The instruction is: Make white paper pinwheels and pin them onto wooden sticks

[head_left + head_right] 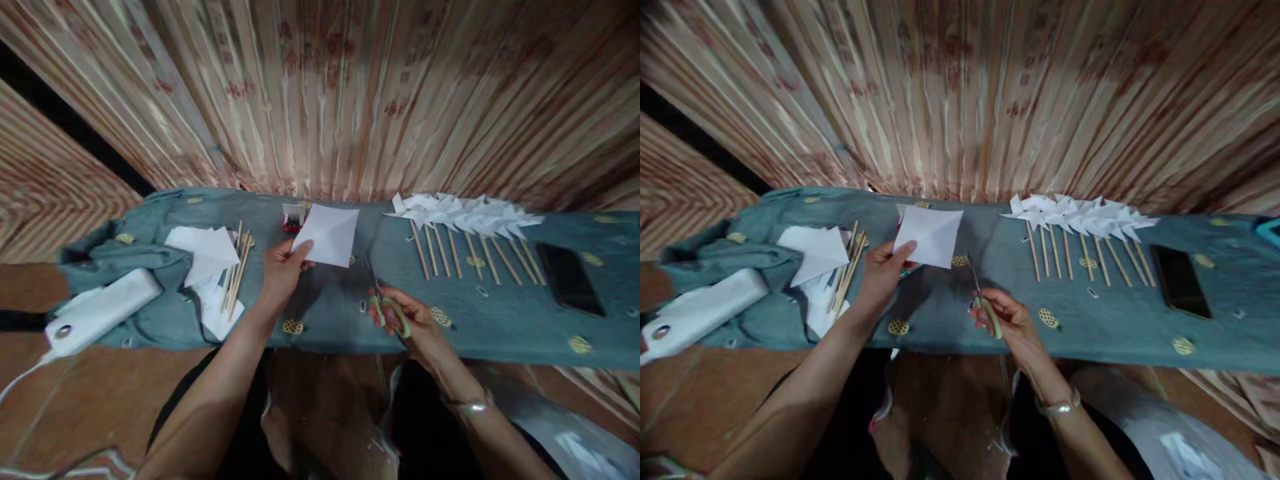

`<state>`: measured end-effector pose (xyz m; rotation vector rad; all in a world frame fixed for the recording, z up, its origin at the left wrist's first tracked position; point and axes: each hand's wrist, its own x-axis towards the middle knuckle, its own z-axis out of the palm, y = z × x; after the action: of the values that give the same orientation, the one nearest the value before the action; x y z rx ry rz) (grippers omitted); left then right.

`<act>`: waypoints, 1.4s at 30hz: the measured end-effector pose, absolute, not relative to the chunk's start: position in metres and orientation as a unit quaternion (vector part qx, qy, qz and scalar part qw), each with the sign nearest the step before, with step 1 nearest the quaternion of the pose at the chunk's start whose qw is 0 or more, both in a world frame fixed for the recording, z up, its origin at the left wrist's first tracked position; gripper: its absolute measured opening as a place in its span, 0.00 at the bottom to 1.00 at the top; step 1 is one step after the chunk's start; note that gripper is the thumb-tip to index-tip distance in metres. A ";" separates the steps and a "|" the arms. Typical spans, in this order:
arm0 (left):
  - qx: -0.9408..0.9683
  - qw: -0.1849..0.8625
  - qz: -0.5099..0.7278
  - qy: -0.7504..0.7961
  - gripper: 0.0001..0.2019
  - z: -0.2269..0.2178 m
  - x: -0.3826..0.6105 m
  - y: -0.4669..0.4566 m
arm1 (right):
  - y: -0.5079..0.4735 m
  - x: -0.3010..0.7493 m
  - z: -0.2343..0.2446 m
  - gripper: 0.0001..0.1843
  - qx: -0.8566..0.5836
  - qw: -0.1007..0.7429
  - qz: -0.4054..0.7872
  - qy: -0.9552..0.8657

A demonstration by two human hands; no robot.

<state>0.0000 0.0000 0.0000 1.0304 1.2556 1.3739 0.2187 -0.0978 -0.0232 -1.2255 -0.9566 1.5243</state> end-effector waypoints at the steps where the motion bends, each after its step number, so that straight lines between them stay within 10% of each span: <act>1: 0.423 0.484 0.563 0.519 0.11 0.000 0.000 0.000 | -0.099 0.218 -0.022 0.24 -0.494 0.451 0.625 -0.403; 42: 0.471 0.506 0.530 0.491 0.10 -0.014 0.011 -0.008 | -0.100 0.210 -0.013 0.27 -0.503 0.390 0.644 -0.424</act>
<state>0.0106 -0.0081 -0.0141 1.1369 1.1837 1.2772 0.2099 -0.1000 -0.0128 -1.2779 -1.0777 1.6373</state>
